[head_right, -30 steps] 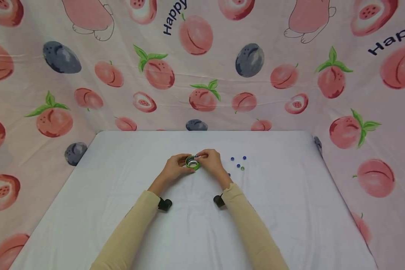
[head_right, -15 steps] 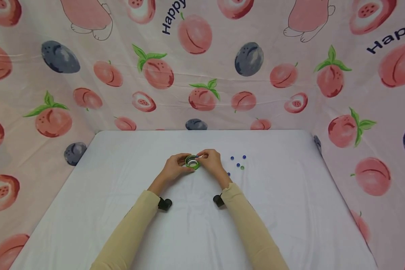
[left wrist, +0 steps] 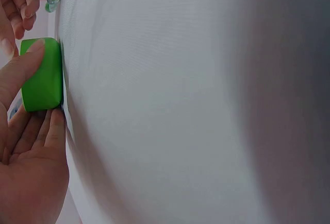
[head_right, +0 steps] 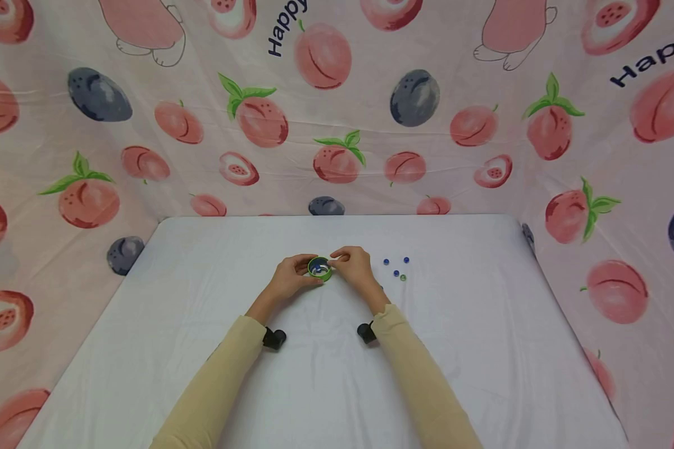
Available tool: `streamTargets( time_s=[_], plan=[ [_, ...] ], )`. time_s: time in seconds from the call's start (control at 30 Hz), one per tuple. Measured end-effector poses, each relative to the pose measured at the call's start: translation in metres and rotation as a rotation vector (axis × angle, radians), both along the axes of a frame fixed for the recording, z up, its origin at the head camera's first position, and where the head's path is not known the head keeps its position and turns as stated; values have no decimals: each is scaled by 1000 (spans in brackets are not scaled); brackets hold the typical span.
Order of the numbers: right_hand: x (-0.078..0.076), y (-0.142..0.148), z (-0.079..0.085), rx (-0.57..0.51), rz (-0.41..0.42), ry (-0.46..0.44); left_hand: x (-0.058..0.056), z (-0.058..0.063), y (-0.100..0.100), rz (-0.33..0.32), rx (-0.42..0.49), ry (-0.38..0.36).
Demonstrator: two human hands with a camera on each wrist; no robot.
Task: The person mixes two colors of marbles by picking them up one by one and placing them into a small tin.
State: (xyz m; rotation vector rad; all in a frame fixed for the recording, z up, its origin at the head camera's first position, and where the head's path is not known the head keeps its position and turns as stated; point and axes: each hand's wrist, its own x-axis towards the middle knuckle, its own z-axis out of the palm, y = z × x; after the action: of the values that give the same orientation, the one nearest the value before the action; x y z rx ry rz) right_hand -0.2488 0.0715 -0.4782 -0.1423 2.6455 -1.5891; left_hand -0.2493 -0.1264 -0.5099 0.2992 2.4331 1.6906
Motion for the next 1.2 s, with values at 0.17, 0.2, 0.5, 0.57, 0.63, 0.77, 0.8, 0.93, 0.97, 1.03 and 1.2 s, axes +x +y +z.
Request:
streamTargets(
  time_s=[0.17, 0.2, 0.5, 0.57, 0.63, 0.77, 0.8, 0.93, 0.97, 1.03, 1.2],
  plan=[
    [1, 10, 3, 7, -12, -2, -1, 0, 1, 6, 6, -7],
    [2, 13, 4, 7, -12, 0, -1, 0, 1, 6, 5, -7],
    [7, 43, 10, 50, -49, 14, 0, 1, 1, 5, 16, -22],
    [7, 49, 10, 56, -64, 17, 1, 1, 1, 6, 17, -21],
    [8, 56, 12, 58, -74, 19, 2, 2, 1, 6, 15, -18],
    [9, 70, 16, 67, -92, 34, 3, 3, 2, 6, 15, -26],
    [10, 73, 17, 68, -98, 37, 3, 3, 2, 6, 12, -27],
    [12, 84, 22, 65, -124, 41, 3, 3, 2, 7, 2, -27],
    [13, 86, 23, 65, -127, 40, 3, 2, 2, 8, 0, -24],
    [14, 91, 25, 67, -136, 37, 4, 2, 2, 11, 3, -23],
    [14, 105, 26, 85, -175, 28, 5, 2, 1, 13, 11, -27]
  ],
)
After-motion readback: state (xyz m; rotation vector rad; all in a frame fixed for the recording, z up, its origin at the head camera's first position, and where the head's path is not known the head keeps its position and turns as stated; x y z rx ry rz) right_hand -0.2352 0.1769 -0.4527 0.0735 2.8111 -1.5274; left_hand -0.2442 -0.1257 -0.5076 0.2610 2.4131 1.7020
